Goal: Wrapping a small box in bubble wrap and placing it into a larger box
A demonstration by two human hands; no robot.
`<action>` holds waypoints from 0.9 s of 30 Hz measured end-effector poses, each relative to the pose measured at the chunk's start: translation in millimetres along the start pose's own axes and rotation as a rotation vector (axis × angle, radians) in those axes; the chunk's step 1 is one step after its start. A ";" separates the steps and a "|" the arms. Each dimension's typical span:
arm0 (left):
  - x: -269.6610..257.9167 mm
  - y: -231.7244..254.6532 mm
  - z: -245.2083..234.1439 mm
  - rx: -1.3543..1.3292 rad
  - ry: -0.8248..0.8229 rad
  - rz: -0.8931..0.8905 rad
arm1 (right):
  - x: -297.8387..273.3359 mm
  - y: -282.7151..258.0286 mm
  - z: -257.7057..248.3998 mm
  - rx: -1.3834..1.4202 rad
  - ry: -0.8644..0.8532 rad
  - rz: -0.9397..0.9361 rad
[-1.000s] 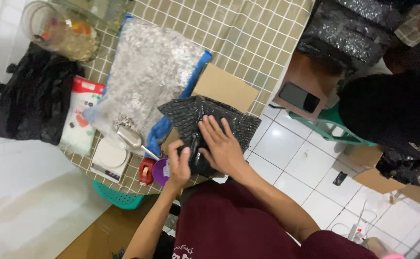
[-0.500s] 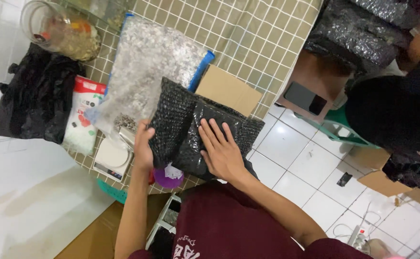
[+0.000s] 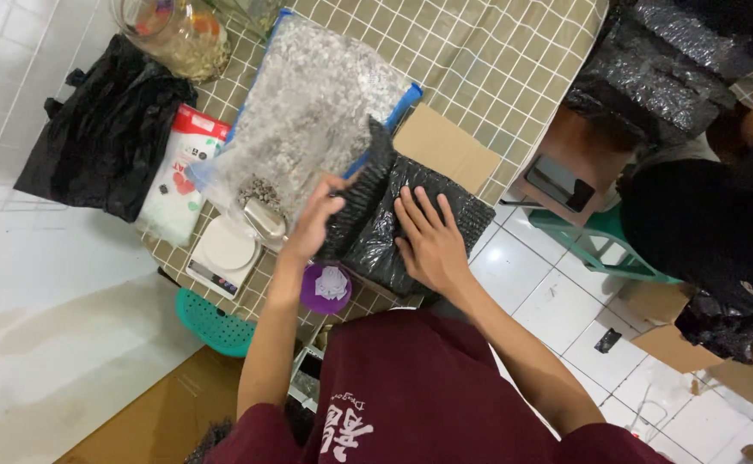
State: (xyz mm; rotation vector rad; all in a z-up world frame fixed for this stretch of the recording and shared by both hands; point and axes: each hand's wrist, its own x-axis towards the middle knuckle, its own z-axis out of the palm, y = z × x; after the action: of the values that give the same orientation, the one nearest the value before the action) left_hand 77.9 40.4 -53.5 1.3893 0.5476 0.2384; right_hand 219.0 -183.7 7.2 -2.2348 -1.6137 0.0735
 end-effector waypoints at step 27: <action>-55.8 51.6 140.5 0.497 -0.028 0.348 | -22.4 19.0 50.8 -0.092 0.112 -0.040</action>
State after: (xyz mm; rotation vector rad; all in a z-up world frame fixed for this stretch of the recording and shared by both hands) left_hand 108.3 -97.8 20.6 1.9708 0.3482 0.3791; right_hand 215.2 -195.5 -50.2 -2.2306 -1.6307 -0.1361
